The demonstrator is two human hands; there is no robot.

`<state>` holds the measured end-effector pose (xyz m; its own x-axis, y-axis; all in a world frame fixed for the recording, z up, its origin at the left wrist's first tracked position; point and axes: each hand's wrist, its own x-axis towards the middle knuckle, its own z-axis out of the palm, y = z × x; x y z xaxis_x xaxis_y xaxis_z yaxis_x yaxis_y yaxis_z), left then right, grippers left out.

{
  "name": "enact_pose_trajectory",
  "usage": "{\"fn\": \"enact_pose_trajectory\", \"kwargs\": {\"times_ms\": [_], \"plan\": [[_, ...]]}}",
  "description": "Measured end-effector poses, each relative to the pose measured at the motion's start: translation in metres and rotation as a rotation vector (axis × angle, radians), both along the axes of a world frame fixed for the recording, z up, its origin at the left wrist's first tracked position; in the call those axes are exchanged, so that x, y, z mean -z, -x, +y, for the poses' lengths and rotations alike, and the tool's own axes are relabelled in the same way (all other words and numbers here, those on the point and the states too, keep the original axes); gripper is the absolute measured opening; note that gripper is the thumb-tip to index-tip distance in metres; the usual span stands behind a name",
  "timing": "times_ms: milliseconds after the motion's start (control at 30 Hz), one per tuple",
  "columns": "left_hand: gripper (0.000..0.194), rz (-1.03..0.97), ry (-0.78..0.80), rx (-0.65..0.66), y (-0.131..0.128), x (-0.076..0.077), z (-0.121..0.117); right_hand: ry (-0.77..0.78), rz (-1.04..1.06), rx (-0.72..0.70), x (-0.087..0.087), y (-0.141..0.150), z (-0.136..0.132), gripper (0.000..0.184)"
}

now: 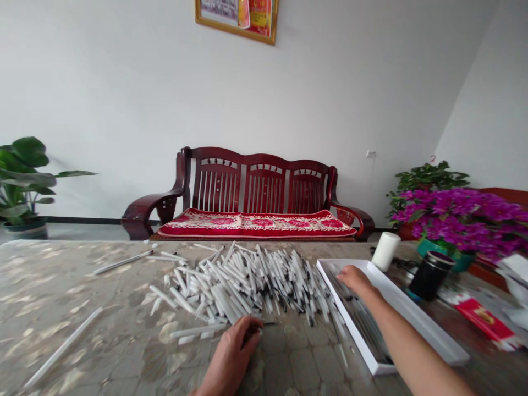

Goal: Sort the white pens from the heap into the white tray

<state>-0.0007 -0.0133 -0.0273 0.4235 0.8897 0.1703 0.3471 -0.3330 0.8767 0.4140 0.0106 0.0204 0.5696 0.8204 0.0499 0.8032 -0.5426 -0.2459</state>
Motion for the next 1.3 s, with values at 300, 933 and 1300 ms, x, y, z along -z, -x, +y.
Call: {"fn": "enact_pose_trajectory", "kwargs": {"times_ms": [300, 933, 1300], "plan": [[0.022, 0.008, -0.087, -0.096, 0.004, -0.004, 0.006, 0.015, -0.16, -0.095, -0.025, 0.057, -0.011, 0.026], [0.019, -0.16, 0.052, -0.131, -0.003, -0.005, 0.002, 0.033, -0.223, -0.147, -0.029, 0.157, -0.011, 0.029], [0.052, -0.66, 0.48, -0.156, -0.008, -0.008, 0.01, -0.245, 0.26, -0.7, -0.003, 0.26, -0.057, 0.011]]}}
